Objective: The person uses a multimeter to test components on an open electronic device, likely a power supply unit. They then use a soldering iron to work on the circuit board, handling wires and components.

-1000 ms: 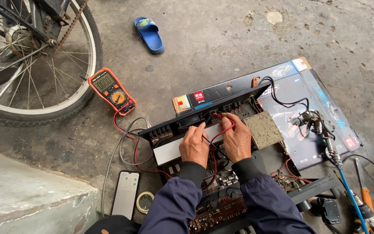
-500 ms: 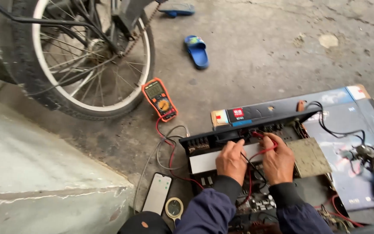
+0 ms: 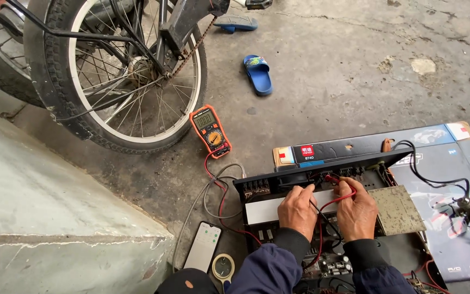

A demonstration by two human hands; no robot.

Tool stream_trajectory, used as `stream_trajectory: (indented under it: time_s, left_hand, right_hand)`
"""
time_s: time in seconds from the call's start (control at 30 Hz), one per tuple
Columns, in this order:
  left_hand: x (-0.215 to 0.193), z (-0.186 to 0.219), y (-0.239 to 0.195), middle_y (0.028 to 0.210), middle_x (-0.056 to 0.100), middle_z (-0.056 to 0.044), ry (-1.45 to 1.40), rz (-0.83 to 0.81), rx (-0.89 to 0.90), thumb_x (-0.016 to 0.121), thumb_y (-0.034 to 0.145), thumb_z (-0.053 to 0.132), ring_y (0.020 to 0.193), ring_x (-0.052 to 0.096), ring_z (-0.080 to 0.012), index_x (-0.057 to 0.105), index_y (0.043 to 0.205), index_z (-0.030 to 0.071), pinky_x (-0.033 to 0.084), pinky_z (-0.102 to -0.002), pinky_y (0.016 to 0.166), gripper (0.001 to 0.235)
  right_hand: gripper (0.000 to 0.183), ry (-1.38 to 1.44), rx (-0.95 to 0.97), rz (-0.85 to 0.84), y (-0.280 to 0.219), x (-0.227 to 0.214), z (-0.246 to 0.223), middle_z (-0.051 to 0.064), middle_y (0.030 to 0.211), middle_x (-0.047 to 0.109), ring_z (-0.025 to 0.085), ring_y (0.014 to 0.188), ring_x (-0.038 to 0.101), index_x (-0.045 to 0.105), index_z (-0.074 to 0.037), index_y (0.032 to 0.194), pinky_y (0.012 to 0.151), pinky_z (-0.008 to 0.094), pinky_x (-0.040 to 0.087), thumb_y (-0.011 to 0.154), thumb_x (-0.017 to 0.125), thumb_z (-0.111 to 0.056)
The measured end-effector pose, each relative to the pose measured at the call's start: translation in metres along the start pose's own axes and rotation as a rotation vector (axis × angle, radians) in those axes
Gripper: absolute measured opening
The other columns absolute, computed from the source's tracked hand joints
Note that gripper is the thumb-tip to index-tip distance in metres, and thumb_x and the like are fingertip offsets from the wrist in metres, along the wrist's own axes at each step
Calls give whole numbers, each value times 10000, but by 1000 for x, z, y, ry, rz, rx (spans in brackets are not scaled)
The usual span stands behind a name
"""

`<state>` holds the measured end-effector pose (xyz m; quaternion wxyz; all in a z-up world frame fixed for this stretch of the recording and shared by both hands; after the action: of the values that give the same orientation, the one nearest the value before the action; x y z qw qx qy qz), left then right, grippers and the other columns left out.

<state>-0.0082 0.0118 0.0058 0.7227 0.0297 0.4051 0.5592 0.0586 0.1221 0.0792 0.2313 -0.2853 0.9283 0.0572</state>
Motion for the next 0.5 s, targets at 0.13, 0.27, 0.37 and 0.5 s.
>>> stream_trajectory:
  time_s: [0.13, 0.27, 0.37, 0.5]
  left_hand:
    - [3, -2, -1, 875, 670, -19, -3, -1, 4, 611, 759, -219, 752, 663, -282, 816, 1237, 83, 574, -442, 622, 601]
    - [2, 0, -1, 875, 674, -18, 16, -2, -8, 640, 758, -214, 754, 670, -262, 818, 1230, 95, 580, -419, 623, 592]
    - [2, 0, -1, 880, 670, -18, 13, -6, -5, 633, 741, -221, 762, 668, -261, 811, 1235, 93, 578, -417, 624, 612]
    - [-2, 3, 0, 880, 669, -27, 12, -9, 3, 634, 734, -224, 759, 667, -273, 811, 1237, 82, 584, -426, 640, 614]
  right_hand:
    - [311, 11, 31, -9, 1, 1, 3, 105, 1051, 837, 208, 1011, 769, 798, -91, 1288, 870, 357, 586, 1169, 591, -291]
    - [300, -40, 9, -11, 3, 1, 5, 101, 1068, 844, 216, 1024, 778, 800, -97, 1284, 879, 367, 592, 1169, 593, -281]
    - [301, -35, -6, -1, 3, 1, 5, 96, 1045, 843, 213, 1000, 777, 798, -92, 1282, 873, 367, 590, 1170, 594, -283]
    - [305, -29, -12, -4, 3, 0, 6, 97, 1032, 839, 212, 977, 770, 797, -77, 1283, 868, 364, 581, 1173, 591, -275]
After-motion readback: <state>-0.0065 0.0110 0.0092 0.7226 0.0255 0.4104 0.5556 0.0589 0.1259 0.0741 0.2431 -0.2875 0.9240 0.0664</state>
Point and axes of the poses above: each hand's wrist, its own y-axis towards the middle knuckle, its own x-axis out of the palm, z = x × y, the point moved 1 cm from there along y, towards the middle knuckle
